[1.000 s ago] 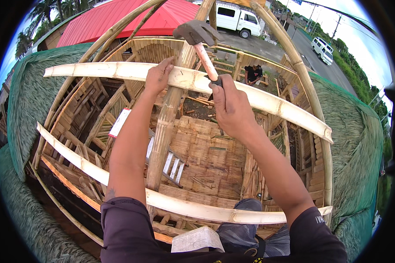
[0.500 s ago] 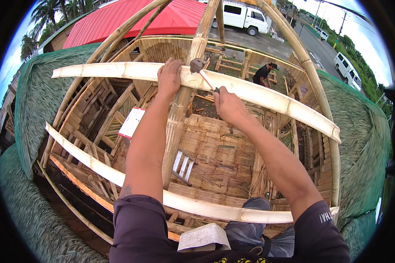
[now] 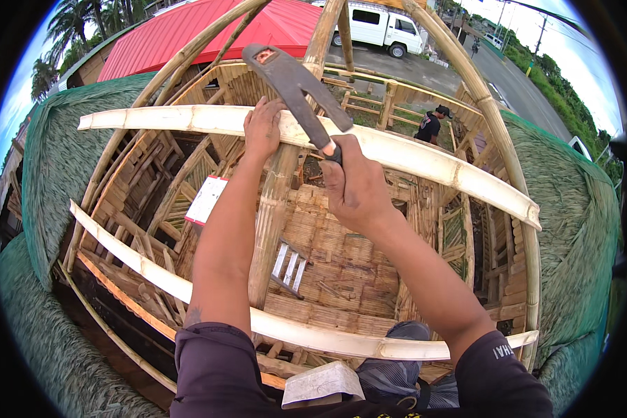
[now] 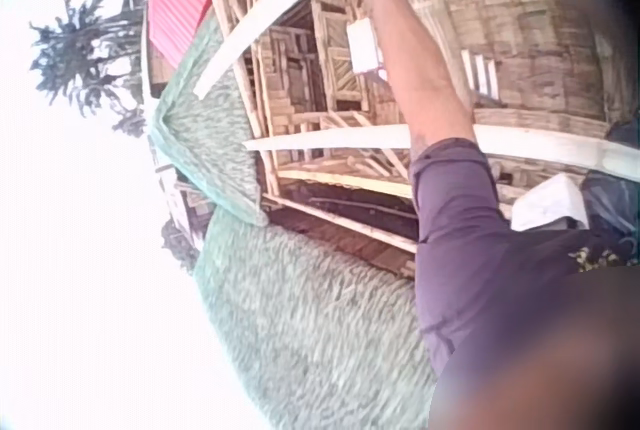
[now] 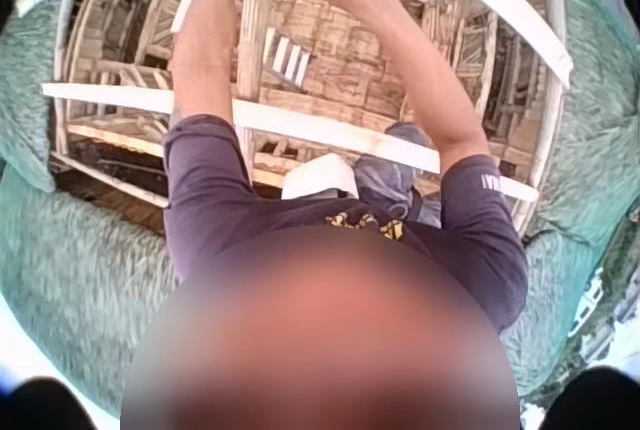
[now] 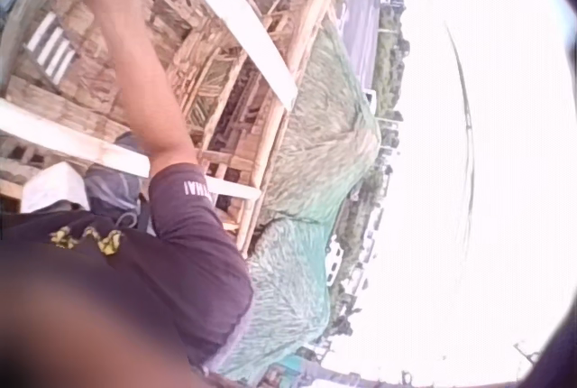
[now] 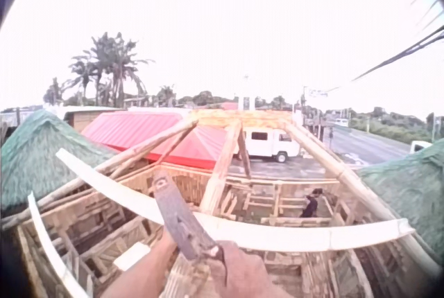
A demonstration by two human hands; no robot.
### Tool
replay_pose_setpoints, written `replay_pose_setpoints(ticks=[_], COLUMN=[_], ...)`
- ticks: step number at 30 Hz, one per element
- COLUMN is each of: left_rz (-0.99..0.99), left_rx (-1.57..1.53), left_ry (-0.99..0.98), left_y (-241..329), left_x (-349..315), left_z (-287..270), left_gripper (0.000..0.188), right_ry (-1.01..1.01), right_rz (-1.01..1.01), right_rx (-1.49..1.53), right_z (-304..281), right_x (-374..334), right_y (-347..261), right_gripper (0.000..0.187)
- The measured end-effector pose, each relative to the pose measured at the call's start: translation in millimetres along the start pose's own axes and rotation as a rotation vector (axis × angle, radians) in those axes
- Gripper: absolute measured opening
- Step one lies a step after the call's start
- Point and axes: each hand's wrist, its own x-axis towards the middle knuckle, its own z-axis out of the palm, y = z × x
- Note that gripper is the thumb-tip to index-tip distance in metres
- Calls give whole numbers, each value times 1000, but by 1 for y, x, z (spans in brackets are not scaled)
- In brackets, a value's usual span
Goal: The person hammers nails into long bamboo strips to attach them to a bamboo roof frame. They repeatedly position each strip, drive nails with a hammer, and adjust placement to secure the pieces to the underlying structure.
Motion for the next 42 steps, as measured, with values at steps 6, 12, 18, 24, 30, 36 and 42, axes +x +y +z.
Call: replay_pose_setpoints(ticks=[6, 12, 18, 24, 30, 36, 42], left_rz=[-42, -7, -90, -87, -108, -269, -321], left_rx=[-29, -88, -9, 63, 170, 96, -117], left_ry=[37, 16, -46, -89, -249, -367, -463], left_y=[4, 2, 13, 30, 34, 25, 15], left_x=[4, 0, 3, 8, 24, 33, 38], left_z=[1, -4, -13, -18, -28, -37, -58], left_gripper=[31, 32, 28, 35, 34, 46, 51], right_ry=[-359, 104, -339, -323, -350, -366, -185], right_rz=[495, -66, 526, 425, 526, 480, 555], right_rx=[-275, -55, -47, 87, 218, 124, -23], right_z=[-6, 5, -10, -37, -55, 47, 137], right_x=[3, -4, -20, -31, 72, 179, 195], right_y=[10, 19, 59, 83, 52, 59, 65], right_gripper=[30, 33, 29, 21, 26, 35, 46])
